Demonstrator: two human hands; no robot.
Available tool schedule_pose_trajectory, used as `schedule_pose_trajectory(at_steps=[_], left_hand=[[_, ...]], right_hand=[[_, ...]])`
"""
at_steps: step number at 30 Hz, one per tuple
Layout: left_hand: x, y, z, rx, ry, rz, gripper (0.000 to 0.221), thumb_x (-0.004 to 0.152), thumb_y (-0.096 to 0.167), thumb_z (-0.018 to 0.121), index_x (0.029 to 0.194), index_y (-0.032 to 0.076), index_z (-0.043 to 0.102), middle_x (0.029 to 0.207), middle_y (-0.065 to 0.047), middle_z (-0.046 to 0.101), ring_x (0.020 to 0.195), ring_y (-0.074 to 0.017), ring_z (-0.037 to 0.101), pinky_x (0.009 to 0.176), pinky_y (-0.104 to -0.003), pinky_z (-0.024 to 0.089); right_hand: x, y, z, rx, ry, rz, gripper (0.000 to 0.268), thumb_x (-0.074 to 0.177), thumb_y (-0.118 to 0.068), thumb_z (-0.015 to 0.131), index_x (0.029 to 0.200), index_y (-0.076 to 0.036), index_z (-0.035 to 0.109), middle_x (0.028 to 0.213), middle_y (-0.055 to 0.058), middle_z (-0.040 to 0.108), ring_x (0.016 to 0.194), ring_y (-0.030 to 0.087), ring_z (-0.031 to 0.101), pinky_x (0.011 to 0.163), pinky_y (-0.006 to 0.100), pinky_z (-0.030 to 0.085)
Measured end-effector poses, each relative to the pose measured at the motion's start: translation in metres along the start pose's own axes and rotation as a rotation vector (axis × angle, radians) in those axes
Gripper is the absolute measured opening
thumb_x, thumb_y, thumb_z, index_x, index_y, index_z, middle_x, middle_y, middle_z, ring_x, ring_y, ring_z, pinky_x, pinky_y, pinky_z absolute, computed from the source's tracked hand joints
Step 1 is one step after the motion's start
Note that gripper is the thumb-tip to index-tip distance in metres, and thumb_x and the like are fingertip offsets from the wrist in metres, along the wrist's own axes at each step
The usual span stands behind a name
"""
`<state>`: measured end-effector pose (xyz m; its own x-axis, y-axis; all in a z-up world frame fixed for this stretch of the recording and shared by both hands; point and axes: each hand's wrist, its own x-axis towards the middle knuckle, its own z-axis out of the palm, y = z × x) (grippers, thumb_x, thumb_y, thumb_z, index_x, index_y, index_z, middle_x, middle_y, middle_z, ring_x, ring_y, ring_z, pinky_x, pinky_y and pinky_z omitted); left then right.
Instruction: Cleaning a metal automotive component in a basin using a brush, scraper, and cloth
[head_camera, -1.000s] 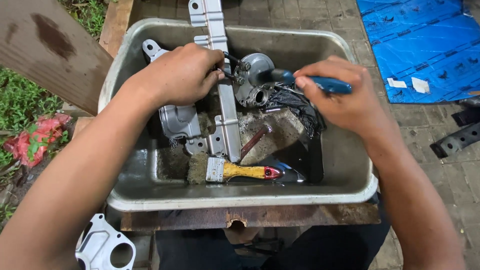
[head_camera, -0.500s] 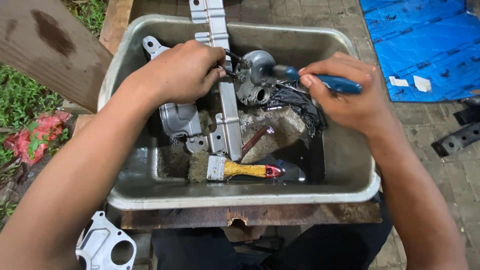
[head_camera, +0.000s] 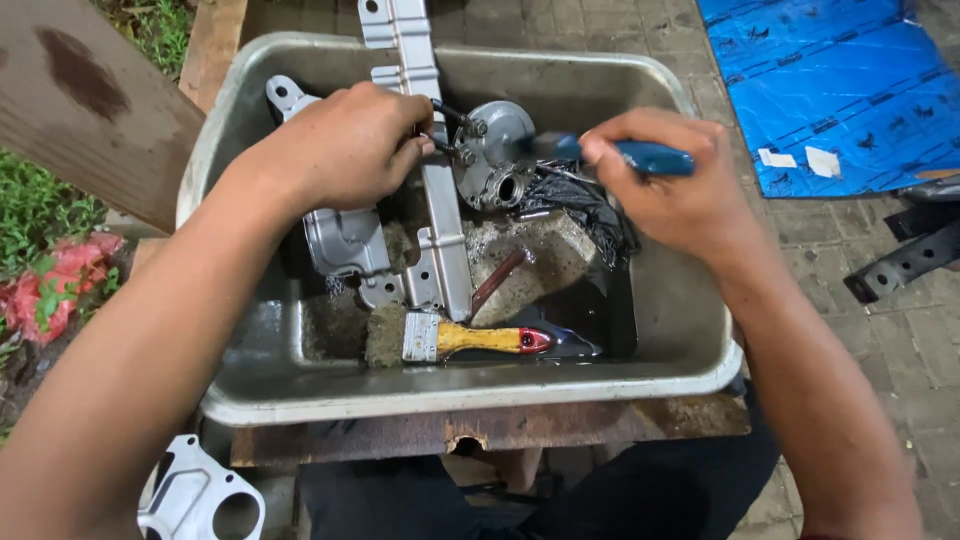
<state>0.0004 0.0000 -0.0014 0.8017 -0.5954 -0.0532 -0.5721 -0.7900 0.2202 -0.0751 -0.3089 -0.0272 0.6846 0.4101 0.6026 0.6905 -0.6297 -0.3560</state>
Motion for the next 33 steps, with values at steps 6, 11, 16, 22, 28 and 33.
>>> schedule_pose_trajectory(at_steps=[6, 11, 16, 22, 28, 33], left_hand=[[-0.001, 0.001, 0.0, 0.004, -0.009, -0.006, 0.02, 0.104, 0.02, 0.051, 0.102, 0.003, 0.062, 0.098, -0.025, 0.067, 0.083, -0.0515, 0.062, 0.062, -0.06, 0.046], [-0.002, 0.003, -0.003, 0.002, -0.014, -0.005, 0.021, 0.106, 0.02, 0.052, 0.1, 0.001, 0.06, 0.094, -0.027, 0.066, 0.08, -0.052, 0.062, 0.061, -0.06, 0.045], [-0.002, 0.002, -0.001, 0.01, -0.019, -0.018, 0.02, 0.105, 0.022, 0.053, 0.105, 0.004, 0.062, 0.1, -0.026, 0.066, 0.086, -0.0531, 0.062, 0.064, -0.061, 0.047], [-0.001, -0.002, 0.004, 0.018, 0.025, 0.012, 0.021, 0.103, 0.022, 0.055, 0.105, 0.002, 0.061, 0.101, -0.029, 0.067, 0.089, -0.0566, 0.062, 0.066, -0.064, 0.048], [-0.001, -0.001, 0.006, 0.035, 0.024, 0.011, 0.02, 0.103, 0.021, 0.055, 0.107, 0.003, 0.063, 0.099, -0.031, 0.067, 0.087, -0.0571, 0.063, 0.066, -0.065, 0.049], [0.0, -0.003, 0.007, 0.034, 0.019, 0.018, 0.021, 0.102, 0.021, 0.053, 0.109, 0.004, 0.064, 0.101, -0.031, 0.067, 0.088, -0.0568, 0.063, 0.067, -0.064, 0.049]], right_hand=[[-0.009, 0.002, -0.005, 0.0, -0.017, 0.073, 0.028, 0.113, -0.015, 0.059, 0.095, 0.0, 0.074, 0.08, 0.01, 0.071, 0.061, 0.018, 0.064, 0.048, 0.028, 0.044], [-0.009, 0.004, -0.003, 0.029, -0.274, 0.332, 0.038, 0.103, -0.027, 0.057, 0.067, -0.013, 0.058, 0.052, -0.003, 0.043, 0.049, 0.015, 0.041, 0.051, 0.03, 0.033], [0.002, -0.002, 0.0, 0.02, -0.736, 0.369, 0.048, 0.102, -0.027, 0.055, 0.058, -0.01, 0.045, 0.049, -0.001, 0.037, 0.045, 0.016, 0.039, 0.054, 0.037, 0.037], [-0.009, 0.001, -0.004, 0.353, -0.181, 0.25, 0.021, 0.108, -0.014, 0.059, 0.097, -0.003, 0.074, 0.08, 0.01, 0.072, 0.059, 0.015, 0.067, 0.048, 0.022, 0.053], [-0.003, -0.006, -0.005, 0.11, -0.192, 0.17, 0.018, 0.108, -0.013, 0.066, 0.095, -0.004, 0.073, 0.082, 0.006, 0.073, 0.063, 0.012, 0.064, 0.049, 0.023, 0.044], [-0.007, -0.006, -0.003, 0.216, -0.023, 0.106, 0.014, 0.112, -0.002, 0.063, 0.104, 0.009, 0.068, 0.081, 0.016, 0.071, 0.075, 0.024, 0.076, 0.063, 0.028, 0.061]])
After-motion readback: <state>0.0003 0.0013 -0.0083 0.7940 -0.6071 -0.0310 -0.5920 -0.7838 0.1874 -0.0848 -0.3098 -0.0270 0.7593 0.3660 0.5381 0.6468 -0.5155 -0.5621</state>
